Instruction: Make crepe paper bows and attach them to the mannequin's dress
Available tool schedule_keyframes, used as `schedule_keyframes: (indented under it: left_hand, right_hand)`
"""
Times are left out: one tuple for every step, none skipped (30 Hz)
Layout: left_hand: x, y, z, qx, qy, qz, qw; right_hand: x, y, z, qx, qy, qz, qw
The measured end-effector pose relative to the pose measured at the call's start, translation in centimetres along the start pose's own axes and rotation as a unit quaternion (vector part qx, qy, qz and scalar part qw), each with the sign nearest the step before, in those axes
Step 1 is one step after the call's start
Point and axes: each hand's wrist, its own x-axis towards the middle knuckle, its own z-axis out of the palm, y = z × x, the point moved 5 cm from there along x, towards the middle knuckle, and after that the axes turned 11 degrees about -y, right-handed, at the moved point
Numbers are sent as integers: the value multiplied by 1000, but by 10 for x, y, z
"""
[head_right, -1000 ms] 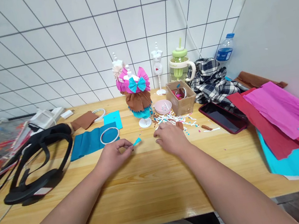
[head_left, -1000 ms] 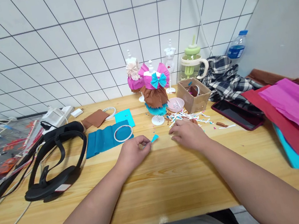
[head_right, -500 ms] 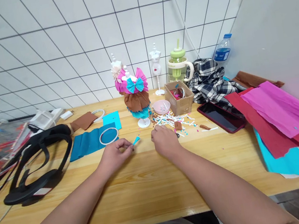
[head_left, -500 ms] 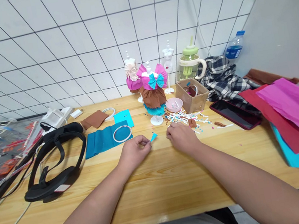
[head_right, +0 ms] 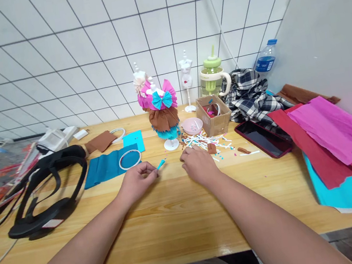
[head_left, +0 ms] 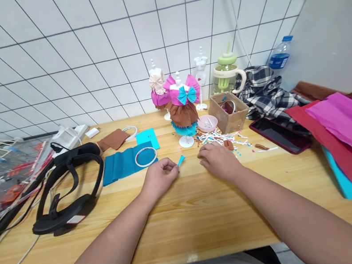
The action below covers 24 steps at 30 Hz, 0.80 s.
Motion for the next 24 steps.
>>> schedule_keyframes:
  left_hand:
    - [0, 0, 0, 2, 0, 2, 1000]
    - [0, 0, 0, 4, -1, 4, 1000]
    - [0, 0, 0, 6, -2, 6, 1000]
    - [0, 0, 0, 7, -3, 8, 1000]
    - [0, 0, 0, 7, -3, 9, 1000]
    - [0, 0, 0, 7, -3, 10, 1000]
    - [0, 0, 0, 7, -1, 9, 1000]
    - [0, 0, 0, 7, 2, 6, 1000]
    - [0, 0, -1, 6, 6, 4, 1000]
    - [0, 0, -1, 4, 10, 1, 1000]
    - [0, 0, -1, -1, 14, -3, 1000]
    - [1, 1, -1, -8, 16, -6, 1000]
    - [1, 2, -1, -18, 17, -9, 1000]
    - [1, 3, 0, -29, 18, -11, 999]
    - [0, 5, 0, -40, 19, -11, 999]
    - [0, 7, 1, -50, 21, -10, 998]
    - [-1, 9, 2, -57, 23, -7, 998]
    - [-2, 12, 2, -60, 28, -4, 998]
    - [-3, 14, 2, -61, 33, -2, 998]
    - [-4, 17, 2, -60, 38, 0, 997]
    - [-5, 19, 2, -60, 42, 1, 997]
    - [-6, 21, 2, -60, 44, 2, 997]
    - [-7, 22, 3, -63, 44, 3, 997]
    - [-8, 23, 3, -67, 44, 4, 997]
  right_hand:
    - [1, 0, 1, -6, 0, 2, 1000]
    - [3, -1, 1, -12, -1, 3, 1000]
    - [4, -1, 1, -18, -3, 5, 1000]
    - [5, -1, 1, -23, -5, 7, 1000]
    - [5, -2, 0, -28, -7, 9, 1000]
    - [5, -2, -1, -30, -7, 9, 999]
    - [5, -3, -2, -25, -2, 9, 1000]
    - [4, -4, -4, -8, 9, 10, 1000]
    - [3, -6, -7, 22, 26, 10, 999]
    - [1, -8, -9, 68, 45, 7, 997]
    - [0, -11, -10, 128, 60, 2, 990]
    - [0, -14, -9, 197, 67, -3, 978]
    - [-1, -17, -7, 270, 65, -5, 961]
    - [0, -20, -3, 339, 55, -5, 939]
    - [1, -24, 1, 401, 43, 0, 915]
    - [2, -27, 6, 452, 33, 5, 891]
    - [3, -30, 10, 493, 28, 6, 869]
    - [4, -32, 14, 527, 25, 4, 849]
    - [4, -34, 17, 555, 26, 0, 832]
    - [5, -35, 19, 576, 28, -1, 817]
    - [5, -36, 20, 594, 31, 1, 804]
    - [5, -35, 22, 607, 34, 6, 794]
    - [5, -34, 23, 617, 37, 14, 786]
    - [5, -34, 23, 623, 41, 23, 781]
